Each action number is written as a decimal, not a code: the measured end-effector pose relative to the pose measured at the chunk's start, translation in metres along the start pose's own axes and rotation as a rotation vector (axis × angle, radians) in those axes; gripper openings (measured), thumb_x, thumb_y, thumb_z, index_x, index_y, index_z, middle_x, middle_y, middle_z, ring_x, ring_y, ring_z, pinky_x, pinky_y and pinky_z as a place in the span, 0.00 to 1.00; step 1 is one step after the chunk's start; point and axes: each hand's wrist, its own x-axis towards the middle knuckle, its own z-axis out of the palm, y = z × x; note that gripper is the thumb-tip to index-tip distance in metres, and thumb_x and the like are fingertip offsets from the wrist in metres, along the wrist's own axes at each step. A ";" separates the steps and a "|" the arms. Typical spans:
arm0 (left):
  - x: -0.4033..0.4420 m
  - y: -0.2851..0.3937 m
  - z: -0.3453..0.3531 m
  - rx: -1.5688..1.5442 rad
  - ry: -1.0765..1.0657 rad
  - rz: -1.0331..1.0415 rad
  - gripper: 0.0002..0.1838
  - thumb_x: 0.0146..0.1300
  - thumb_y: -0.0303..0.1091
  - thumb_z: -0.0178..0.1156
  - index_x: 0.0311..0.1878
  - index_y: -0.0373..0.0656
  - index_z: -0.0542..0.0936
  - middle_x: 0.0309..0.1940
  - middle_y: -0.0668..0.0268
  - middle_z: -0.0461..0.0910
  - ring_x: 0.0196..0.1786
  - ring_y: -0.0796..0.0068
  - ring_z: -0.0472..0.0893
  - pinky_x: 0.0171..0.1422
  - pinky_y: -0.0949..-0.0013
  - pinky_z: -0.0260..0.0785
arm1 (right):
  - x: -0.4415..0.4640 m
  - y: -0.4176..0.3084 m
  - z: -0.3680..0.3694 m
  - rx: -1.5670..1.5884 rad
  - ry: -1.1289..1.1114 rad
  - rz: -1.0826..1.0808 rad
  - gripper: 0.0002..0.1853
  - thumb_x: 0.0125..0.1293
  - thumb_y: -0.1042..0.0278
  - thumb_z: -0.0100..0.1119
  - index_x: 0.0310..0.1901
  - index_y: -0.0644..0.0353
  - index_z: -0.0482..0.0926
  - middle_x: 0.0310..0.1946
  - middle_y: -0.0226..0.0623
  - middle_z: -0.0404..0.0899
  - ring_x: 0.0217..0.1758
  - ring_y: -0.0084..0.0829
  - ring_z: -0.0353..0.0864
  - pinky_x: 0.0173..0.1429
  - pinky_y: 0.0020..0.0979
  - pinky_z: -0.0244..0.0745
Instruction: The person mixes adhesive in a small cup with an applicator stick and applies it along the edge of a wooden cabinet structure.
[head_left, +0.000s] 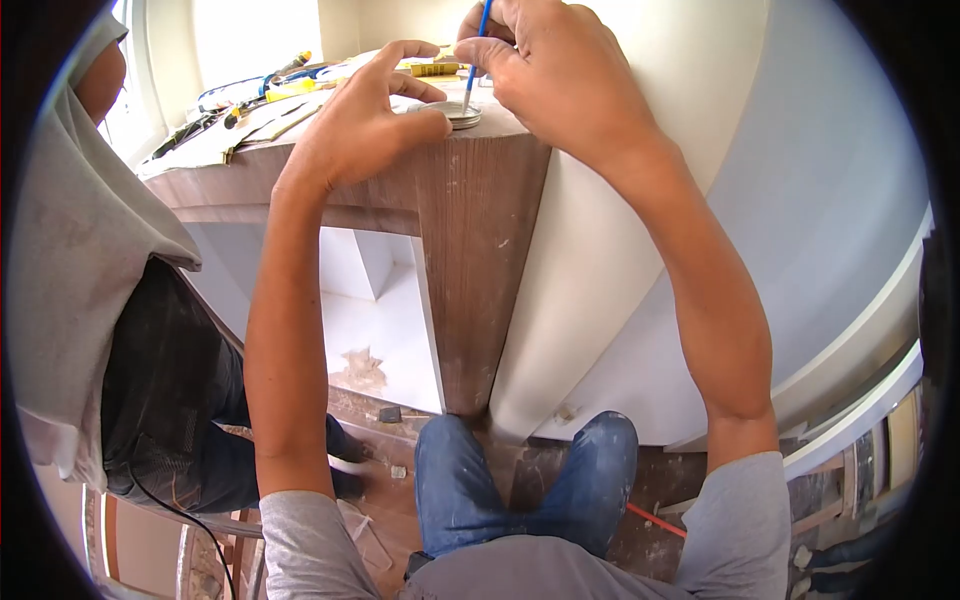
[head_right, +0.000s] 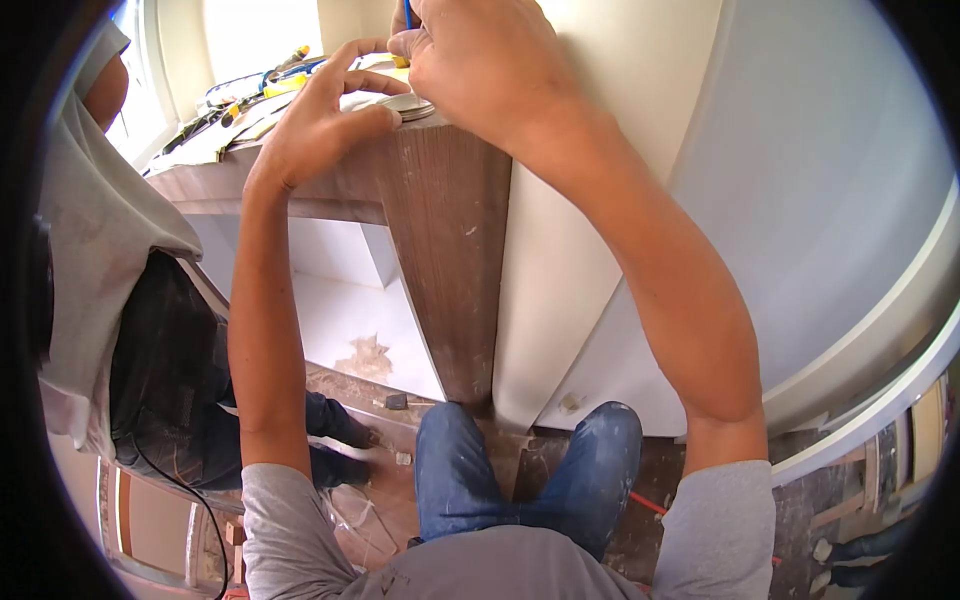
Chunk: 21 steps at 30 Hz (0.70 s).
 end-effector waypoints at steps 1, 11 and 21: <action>-0.001 -0.001 0.000 -0.016 -0.006 0.001 0.43 0.53 0.45 0.72 0.74 0.45 0.75 0.52 0.58 0.92 0.51 0.64 0.85 0.63 0.63 0.74 | 0.000 0.003 0.002 0.048 0.040 -0.019 0.11 0.72 0.68 0.65 0.39 0.69 0.85 0.34 0.61 0.86 0.40 0.60 0.88 0.46 0.50 0.80; -0.004 -0.007 0.006 -0.017 0.036 -0.048 0.40 0.58 0.44 0.70 0.76 0.48 0.75 0.54 0.55 0.90 0.58 0.64 0.86 0.71 0.60 0.72 | -0.007 0.004 0.007 0.172 0.118 0.009 0.09 0.71 0.70 0.67 0.39 0.69 0.87 0.32 0.57 0.87 0.35 0.53 0.90 0.44 0.46 0.82; -0.013 0.030 0.009 -0.267 -0.016 -0.123 0.41 0.62 0.27 0.66 0.79 0.38 0.65 0.53 0.53 0.87 0.57 0.66 0.83 0.66 0.65 0.74 | -0.058 0.043 -0.011 0.366 0.312 -0.183 0.07 0.73 0.72 0.66 0.44 0.69 0.85 0.35 0.62 0.87 0.35 0.52 0.91 0.43 0.45 0.85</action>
